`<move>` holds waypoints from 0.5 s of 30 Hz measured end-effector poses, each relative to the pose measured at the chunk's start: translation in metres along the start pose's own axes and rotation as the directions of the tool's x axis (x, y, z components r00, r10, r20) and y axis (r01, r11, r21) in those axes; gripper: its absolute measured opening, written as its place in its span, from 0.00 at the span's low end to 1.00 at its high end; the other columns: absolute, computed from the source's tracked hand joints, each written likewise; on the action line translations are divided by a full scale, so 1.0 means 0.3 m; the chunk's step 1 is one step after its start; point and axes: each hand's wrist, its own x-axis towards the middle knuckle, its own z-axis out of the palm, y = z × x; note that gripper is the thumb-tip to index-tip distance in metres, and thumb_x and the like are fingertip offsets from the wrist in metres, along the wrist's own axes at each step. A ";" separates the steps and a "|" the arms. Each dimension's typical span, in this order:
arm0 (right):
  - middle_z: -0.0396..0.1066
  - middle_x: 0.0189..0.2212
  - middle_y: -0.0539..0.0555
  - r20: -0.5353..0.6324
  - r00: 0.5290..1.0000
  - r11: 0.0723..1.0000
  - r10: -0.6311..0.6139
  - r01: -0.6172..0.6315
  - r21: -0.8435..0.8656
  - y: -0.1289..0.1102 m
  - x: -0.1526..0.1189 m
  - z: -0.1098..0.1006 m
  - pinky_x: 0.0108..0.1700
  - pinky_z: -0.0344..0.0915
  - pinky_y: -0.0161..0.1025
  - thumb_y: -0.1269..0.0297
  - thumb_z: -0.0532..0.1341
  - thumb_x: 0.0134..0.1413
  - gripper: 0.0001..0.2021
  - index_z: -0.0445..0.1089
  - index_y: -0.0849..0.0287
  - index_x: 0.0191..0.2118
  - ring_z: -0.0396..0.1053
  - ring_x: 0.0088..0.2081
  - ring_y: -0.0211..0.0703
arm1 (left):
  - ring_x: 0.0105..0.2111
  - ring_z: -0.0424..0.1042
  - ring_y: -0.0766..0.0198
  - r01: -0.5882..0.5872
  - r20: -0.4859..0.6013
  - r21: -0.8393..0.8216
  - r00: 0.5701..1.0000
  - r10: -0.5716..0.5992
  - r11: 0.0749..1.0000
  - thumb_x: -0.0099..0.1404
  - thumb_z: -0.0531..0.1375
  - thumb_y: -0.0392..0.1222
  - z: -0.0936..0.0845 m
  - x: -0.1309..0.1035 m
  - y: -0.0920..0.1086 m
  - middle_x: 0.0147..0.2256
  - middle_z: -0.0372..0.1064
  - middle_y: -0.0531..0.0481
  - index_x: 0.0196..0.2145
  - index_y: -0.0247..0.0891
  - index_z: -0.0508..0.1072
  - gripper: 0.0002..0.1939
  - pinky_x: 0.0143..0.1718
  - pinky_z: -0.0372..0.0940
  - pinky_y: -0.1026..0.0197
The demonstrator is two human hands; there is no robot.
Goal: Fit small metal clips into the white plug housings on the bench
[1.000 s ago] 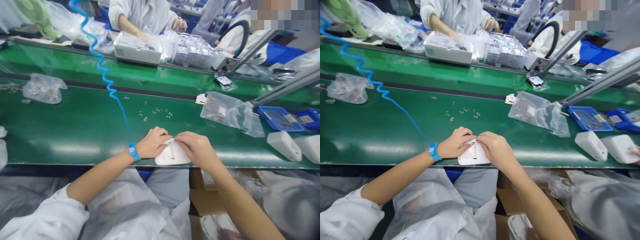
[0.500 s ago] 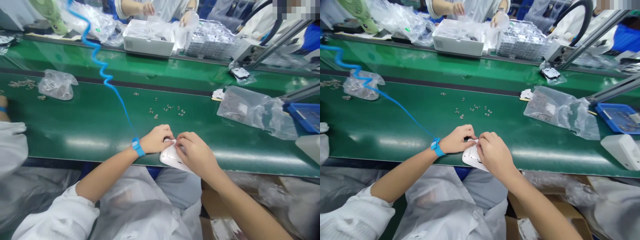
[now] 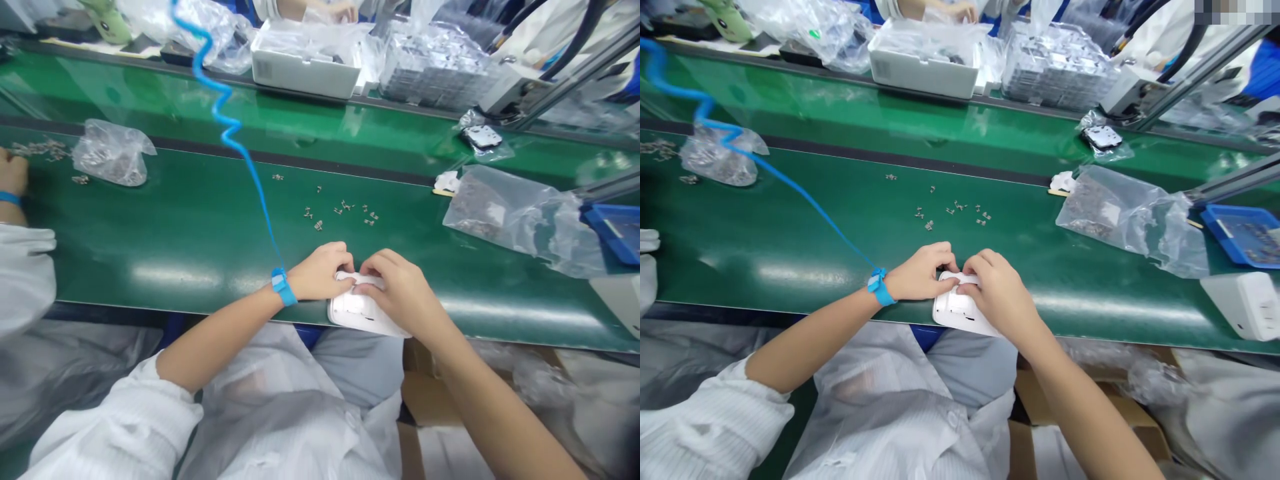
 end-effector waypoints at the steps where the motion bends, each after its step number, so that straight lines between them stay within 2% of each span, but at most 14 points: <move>1: 0.71 0.34 0.52 -0.027 0.999 0.999 -0.029 0.029 0.014 0.004 -0.012 -0.003 0.36 0.64 0.40 0.71 0.67 0.54 0.07 0.68 0.58 0.36 0.69 0.36 0.46 | 0.35 0.65 0.63 -0.005 -0.005 0.011 1.000 0.005 1.000 0.59 0.62 0.35 0.003 0.000 -0.001 0.32 0.62 0.52 0.30 0.36 0.72 0.01 0.38 0.62 0.60; 5: 0.73 0.34 0.53 -0.139 0.979 0.988 -0.152 0.154 0.005 0.007 -0.083 -0.005 0.39 0.66 0.40 0.71 0.60 0.62 0.05 0.69 0.59 0.43 0.70 0.38 0.45 | 0.42 0.68 0.60 -0.049 0.000 0.011 0.999 0.049 0.999 0.60 0.63 0.36 0.011 -0.002 -0.003 0.39 0.68 0.49 0.36 0.37 0.76 0.05 0.47 0.64 0.57; 8: 0.73 0.34 0.54 -0.201 0.964 0.985 -0.175 0.172 -0.033 0.008 -0.117 0.006 0.39 0.66 0.39 0.71 0.59 0.63 0.05 0.72 0.58 0.43 0.70 0.38 0.43 | 0.43 0.68 0.60 -0.054 0.021 0.007 0.998 0.054 0.999 0.60 0.63 0.36 0.012 -0.003 0.000 0.40 0.69 0.49 0.37 0.39 0.77 0.06 0.50 0.63 0.56; 12: 0.72 0.34 0.53 -0.230 0.962 0.989 -0.147 0.141 -0.041 0.011 -0.123 0.022 0.38 0.65 0.37 0.70 0.61 0.62 0.05 0.74 0.57 0.40 0.69 0.36 0.41 | 0.41 0.68 0.61 -0.033 0.031 0.031 0.999 0.032 0.999 0.58 0.64 0.35 0.008 0.000 0.009 0.38 0.69 0.50 0.36 0.38 0.77 0.07 0.48 0.62 0.56; 15: 0.72 0.33 0.54 -0.241 0.956 0.985 -0.170 0.155 -0.079 0.010 -0.119 0.024 0.39 0.65 0.38 0.69 0.61 0.63 0.05 0.75 0.58 0.40 0.69 0.35 0.41 | 0.39 0.67 0.61 -0.002 0.046 0.069 0.999 -0.001 0.998 0.58 0.64 0.35 0.006 0.004 0.018 0.35 0.67 0.51 0.35 0.37 0.76 0.06 0.45 0.62 0.57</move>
